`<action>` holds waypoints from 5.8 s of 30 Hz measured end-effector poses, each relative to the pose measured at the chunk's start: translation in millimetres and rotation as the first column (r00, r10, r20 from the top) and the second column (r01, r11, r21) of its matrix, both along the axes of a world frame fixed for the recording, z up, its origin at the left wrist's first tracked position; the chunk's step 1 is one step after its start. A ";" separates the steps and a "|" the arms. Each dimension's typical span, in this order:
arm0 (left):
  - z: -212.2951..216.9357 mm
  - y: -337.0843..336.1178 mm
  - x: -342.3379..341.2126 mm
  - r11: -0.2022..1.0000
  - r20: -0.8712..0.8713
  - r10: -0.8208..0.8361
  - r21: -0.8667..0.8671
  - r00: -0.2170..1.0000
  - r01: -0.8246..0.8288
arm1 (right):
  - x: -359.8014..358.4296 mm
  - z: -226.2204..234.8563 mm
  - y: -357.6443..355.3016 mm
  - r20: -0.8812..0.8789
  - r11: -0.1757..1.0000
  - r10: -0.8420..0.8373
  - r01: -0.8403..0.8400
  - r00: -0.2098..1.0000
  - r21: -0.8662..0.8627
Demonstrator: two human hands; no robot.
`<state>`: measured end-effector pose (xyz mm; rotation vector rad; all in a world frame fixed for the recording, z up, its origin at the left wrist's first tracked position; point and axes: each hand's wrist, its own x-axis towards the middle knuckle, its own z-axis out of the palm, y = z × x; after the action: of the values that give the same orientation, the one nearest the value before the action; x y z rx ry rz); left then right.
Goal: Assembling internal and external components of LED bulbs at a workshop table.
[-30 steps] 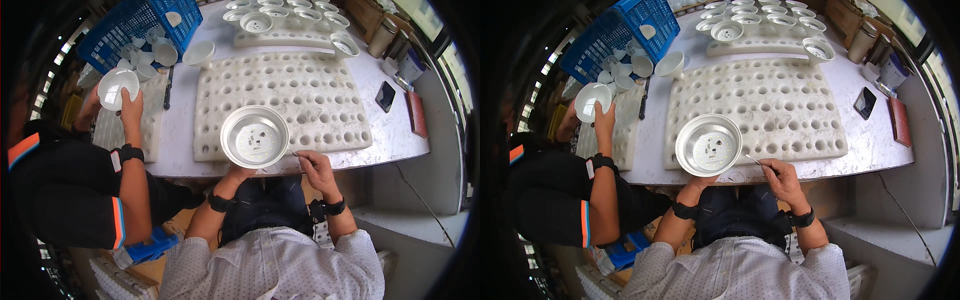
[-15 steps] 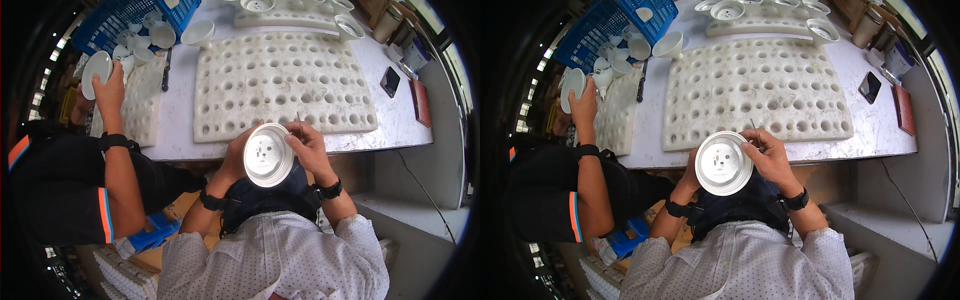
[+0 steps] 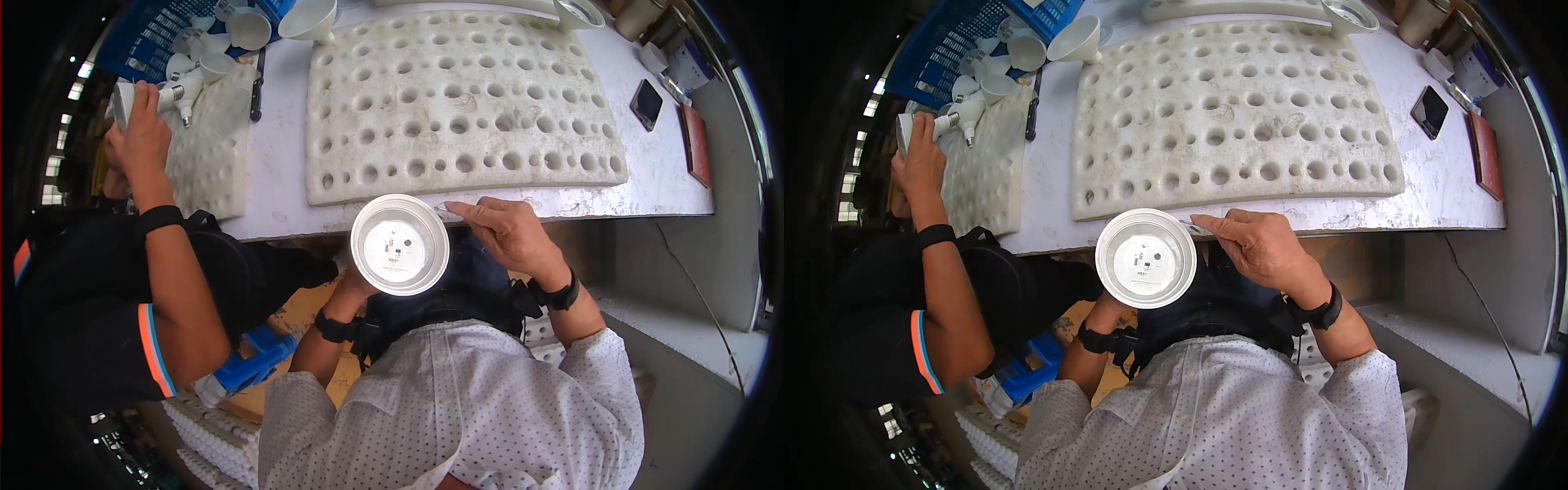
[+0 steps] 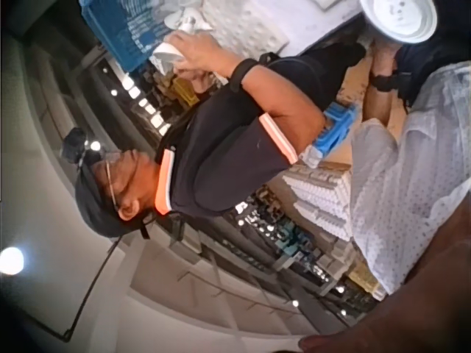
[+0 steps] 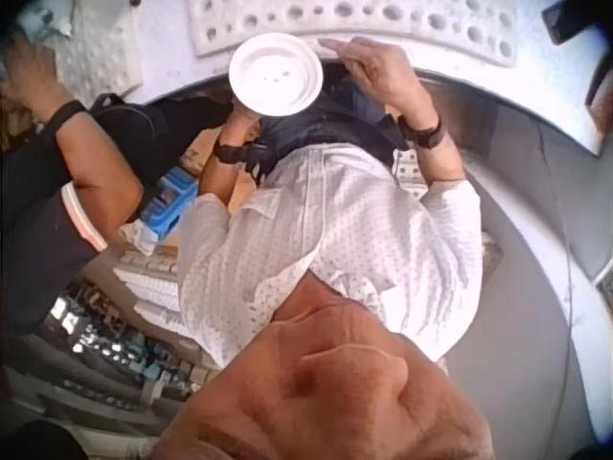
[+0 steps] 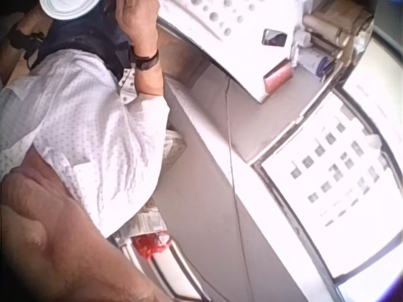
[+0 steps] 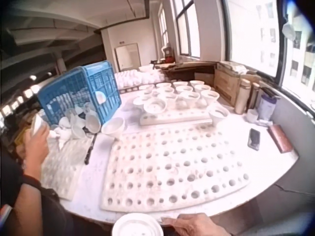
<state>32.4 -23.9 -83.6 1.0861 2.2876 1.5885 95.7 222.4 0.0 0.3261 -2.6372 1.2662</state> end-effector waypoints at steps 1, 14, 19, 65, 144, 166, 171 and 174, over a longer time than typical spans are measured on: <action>-2.1 -2.8 0.3 1.000 -0.001 -0.005 -0.005 1.000 0.005 | 1.2 -0.3 -0.6 -0.009 1.000 0.003 -0.003 1.000 -0.008; 23.7 -11.2 11.5 0.990 0.431 0.126 -0.116 0.893 -0.083 | 4.5 -2.2 -2.9 -0.002 0.888 0.072 -0.063 0.997 0.455; 26.1 -10.2 39.6 0.970 0.339 0.072 -0.243 0.938 0.013 | 15.7 -21.0 0.0 0.265 0.811 0.252 -0.352 0.931 0.468; -8.2 -36.9 93.2 0.936 0.026 -0.036 -0.350 0.999 0.043 | 62.2 -56.0 -14.1 0.542 0.855 0.339 -0.492 0.769 0.163; -12.6 -33.1 112.7 0.849 -0.035 0.138 -0.510 0.990 -0.137 | 70.6 -41.1 -18.7 0.564 0.658 0.440 -0.678 0.699 0.327; -19.1 -33.2 105.3 0.854 -0.147 0.222 -0.449 0.964 -0.265 | 64.5 -51.8 -16.1 0.609 0.746 0.399 -0.629 0.686 0.220; -15.0 -32.7 106.0 0.833 -0.025 0.305 -0.478 0.952 -0.280 | 61.1 -55.7 -19.5 0.606 0.771 0.364 -0.594 0.707 0.229; -12.1 -33.2 107.0 0.821 0.014 0.340 -0.492 0.940 -0.290 | 58.4 -56.3 -20.3 0.610 0.772 0.355 -0.590 0.708 0.236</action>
<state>139.4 -57.0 -95.6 0.5086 2.6843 1.0134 154.1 202.1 -56.3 0.9224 -3.4856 0.9879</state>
